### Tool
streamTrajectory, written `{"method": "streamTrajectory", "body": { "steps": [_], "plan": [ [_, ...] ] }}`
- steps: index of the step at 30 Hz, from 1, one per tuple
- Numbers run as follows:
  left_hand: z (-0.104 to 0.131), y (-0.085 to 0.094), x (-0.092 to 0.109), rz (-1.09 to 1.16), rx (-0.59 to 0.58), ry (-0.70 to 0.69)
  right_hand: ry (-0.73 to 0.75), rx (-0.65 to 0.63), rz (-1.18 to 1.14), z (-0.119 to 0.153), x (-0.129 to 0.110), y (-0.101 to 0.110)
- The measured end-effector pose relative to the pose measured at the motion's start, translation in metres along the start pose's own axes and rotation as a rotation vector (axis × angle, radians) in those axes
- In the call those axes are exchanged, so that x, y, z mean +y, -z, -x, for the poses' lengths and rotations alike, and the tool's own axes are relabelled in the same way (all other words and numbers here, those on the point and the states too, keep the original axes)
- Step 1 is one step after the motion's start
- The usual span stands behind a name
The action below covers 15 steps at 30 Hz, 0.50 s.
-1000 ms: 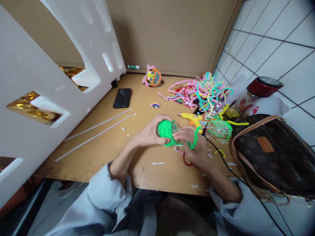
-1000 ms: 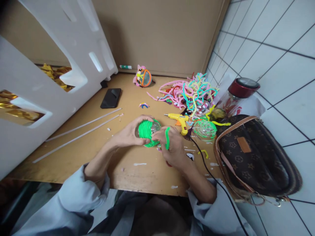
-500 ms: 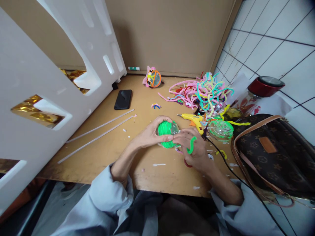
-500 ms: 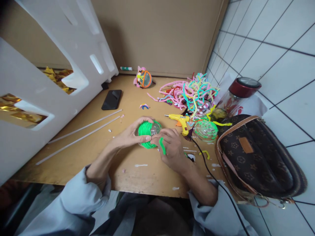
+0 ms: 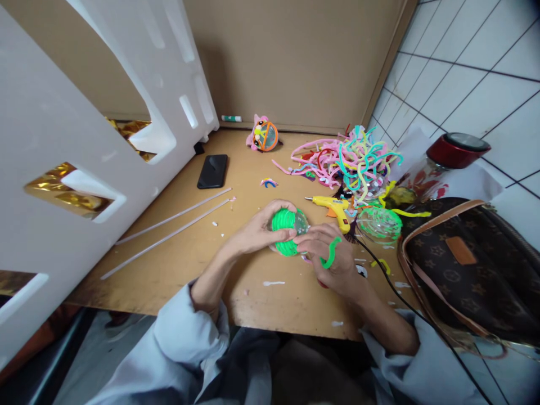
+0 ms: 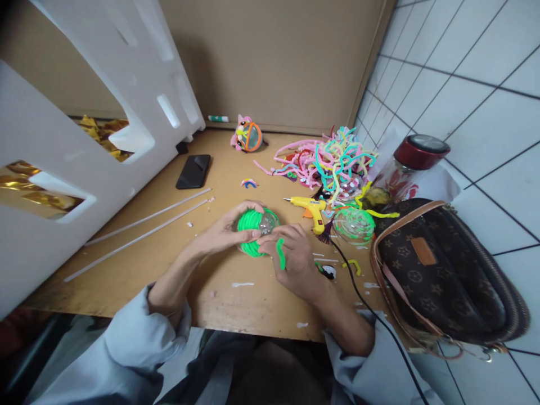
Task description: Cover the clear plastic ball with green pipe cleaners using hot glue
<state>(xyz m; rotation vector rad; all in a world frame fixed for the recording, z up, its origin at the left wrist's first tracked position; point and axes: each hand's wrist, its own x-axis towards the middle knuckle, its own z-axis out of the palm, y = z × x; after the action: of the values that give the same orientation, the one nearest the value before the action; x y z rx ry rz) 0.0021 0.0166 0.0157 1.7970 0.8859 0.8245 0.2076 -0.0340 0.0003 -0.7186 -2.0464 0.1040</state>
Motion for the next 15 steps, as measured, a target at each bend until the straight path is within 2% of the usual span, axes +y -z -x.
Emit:
{"method": "streamTrajectory", "body": {
  "steps": [4,10,15],
  "plan": [
    [-0.0004,0.0001,0.0012,-0.010,0.013,-0.006,0.001,-0.047,-0.032,-0.0018,-0.0001,0.0016],
    [-0.0005,-0.0006,0.0006,-0.001,0.009,-0.027,0.010,0.122,0.050,-0.0060,-0.0011,-0.0019],
    [-0.0011,-0.0015,0.0000,0.005,0.002,-0.032,-0.063,0.097,0.069,-0.0080,-0.0035,-0.0045]
  ]
}}
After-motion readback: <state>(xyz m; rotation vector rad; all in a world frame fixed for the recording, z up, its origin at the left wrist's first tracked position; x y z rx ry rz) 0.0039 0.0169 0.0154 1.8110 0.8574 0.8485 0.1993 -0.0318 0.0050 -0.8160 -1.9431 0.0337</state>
